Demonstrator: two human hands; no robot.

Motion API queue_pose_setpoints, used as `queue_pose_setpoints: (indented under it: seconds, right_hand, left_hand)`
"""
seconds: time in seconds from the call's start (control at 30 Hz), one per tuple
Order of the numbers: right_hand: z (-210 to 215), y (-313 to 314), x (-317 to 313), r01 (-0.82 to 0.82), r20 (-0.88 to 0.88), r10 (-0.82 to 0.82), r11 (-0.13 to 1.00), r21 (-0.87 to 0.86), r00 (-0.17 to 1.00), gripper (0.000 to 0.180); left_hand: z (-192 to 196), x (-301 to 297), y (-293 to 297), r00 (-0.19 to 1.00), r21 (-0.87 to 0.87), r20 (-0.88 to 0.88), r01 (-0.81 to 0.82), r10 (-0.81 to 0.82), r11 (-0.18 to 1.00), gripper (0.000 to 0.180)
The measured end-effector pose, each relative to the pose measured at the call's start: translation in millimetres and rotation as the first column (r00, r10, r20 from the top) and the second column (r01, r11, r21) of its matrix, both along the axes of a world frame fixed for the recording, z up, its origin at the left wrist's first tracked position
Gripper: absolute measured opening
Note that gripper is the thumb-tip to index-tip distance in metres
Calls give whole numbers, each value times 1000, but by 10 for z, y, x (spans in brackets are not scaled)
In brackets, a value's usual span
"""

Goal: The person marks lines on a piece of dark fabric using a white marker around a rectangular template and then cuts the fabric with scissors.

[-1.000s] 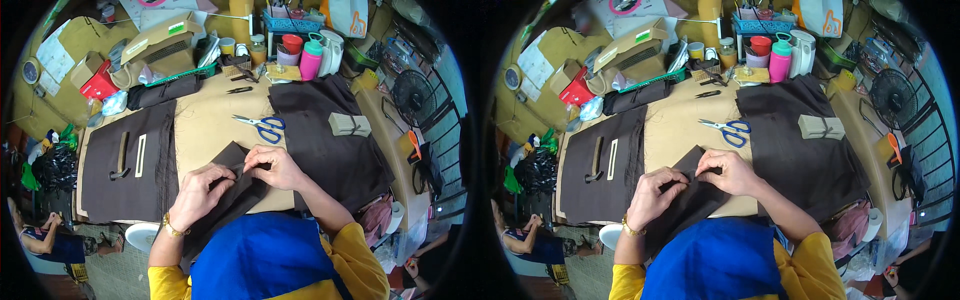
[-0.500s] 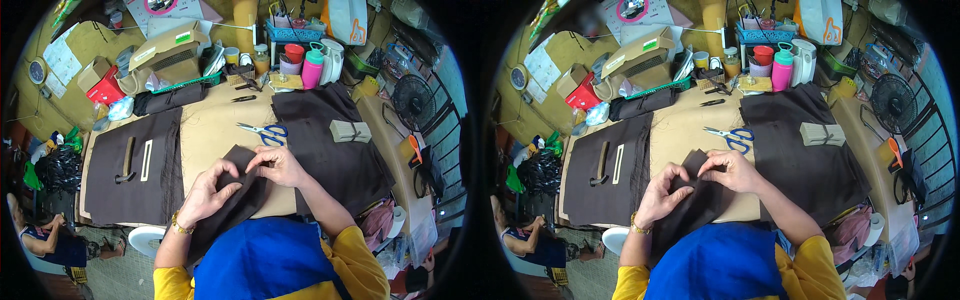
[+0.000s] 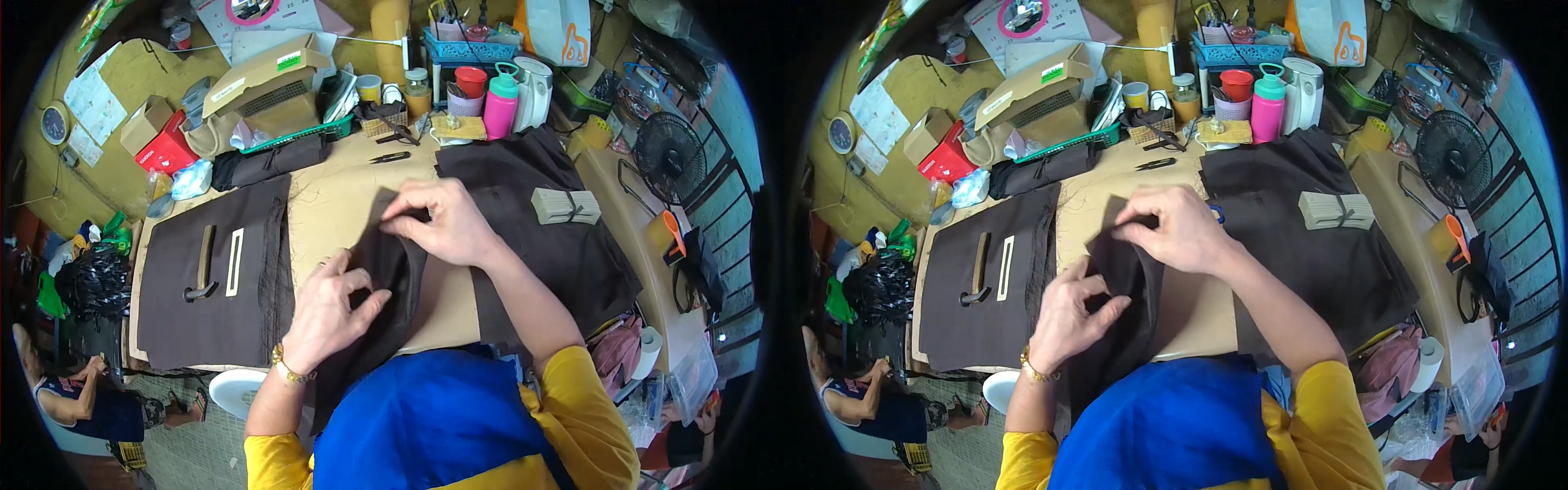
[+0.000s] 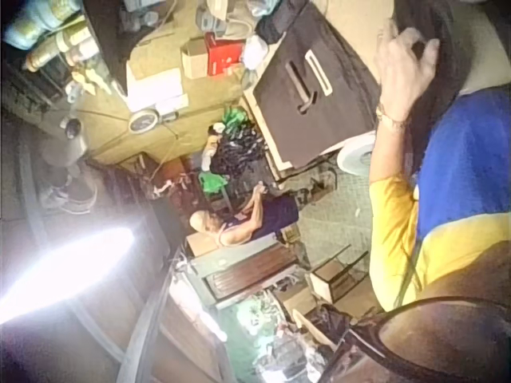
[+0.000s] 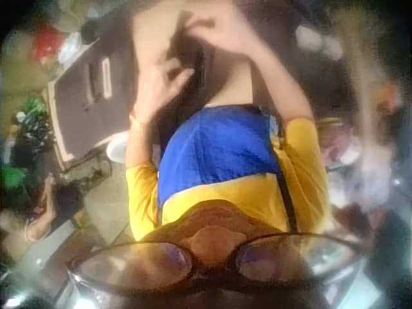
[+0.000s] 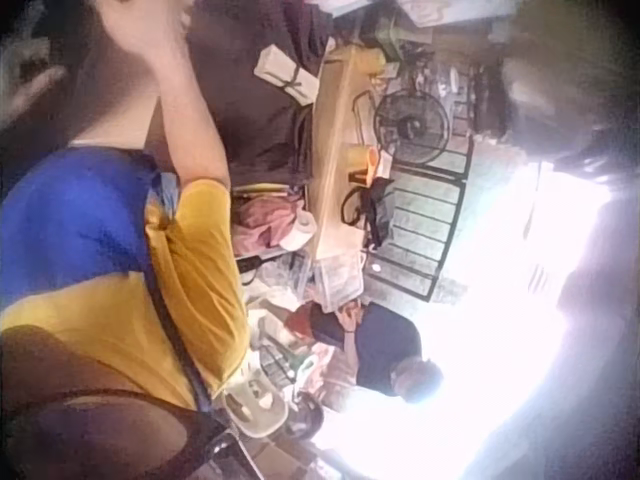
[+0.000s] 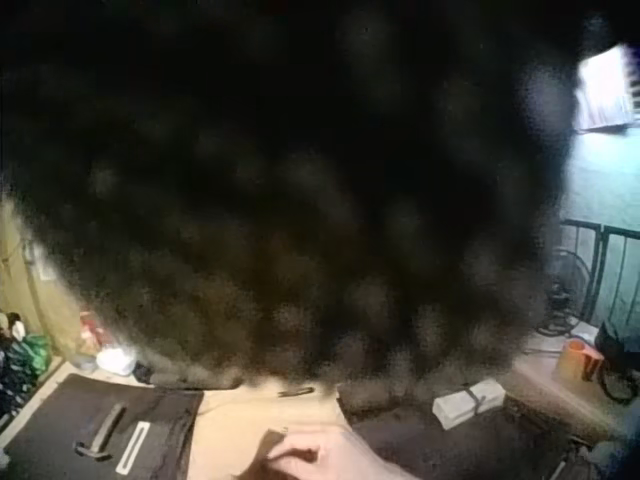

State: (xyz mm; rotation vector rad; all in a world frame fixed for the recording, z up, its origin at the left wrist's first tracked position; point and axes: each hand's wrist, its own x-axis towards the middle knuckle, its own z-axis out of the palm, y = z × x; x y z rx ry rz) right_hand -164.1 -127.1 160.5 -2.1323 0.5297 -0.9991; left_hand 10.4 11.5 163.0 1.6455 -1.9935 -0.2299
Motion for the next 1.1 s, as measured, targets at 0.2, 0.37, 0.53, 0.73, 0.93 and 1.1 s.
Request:
queue_pose_setpoints:
  seconds: [0.2, 0.37, 0.53, 0.73, 0.93, 1.1]
  right_hand:
    - [429, 20, 136, 46, 34, -37, 950, -309, 999, 15]
    - [859, -418, -46, 174, -20, -195, 914, -366, 981, 23]
    - [1119, -824, -389, 337, 16, -358, 863, -376, 934, 31]
    - [1105, -896, -603, 361, 16, -366, 912, -195, 931, 29]
    - [988, -805, -325, 217, -89, -240, 952, -216, 967, 31]
    - [1019, -796, -395, 174, -38, -182, 973, -150, 983, 21]
  left_hand:
    - [217, 206, -313, 988, 150, -139, -50, 71, 987, 33]
    - [265, 287, -568, 720, 90, -617, 466, -318, 880, 16]
    - [352, 310, -712, 760, 401, -506, 626, -408, 669, 15]
    - [-20, 5, -845, 844, 225, -410, 461, -346, 858, 51]
    - [-257, -159, -1142, 447, 55, -885, 378, -130, 924, 30]
    - [-19, -182, -1169, 637, -48, -765, 90, -95, 995, 15]
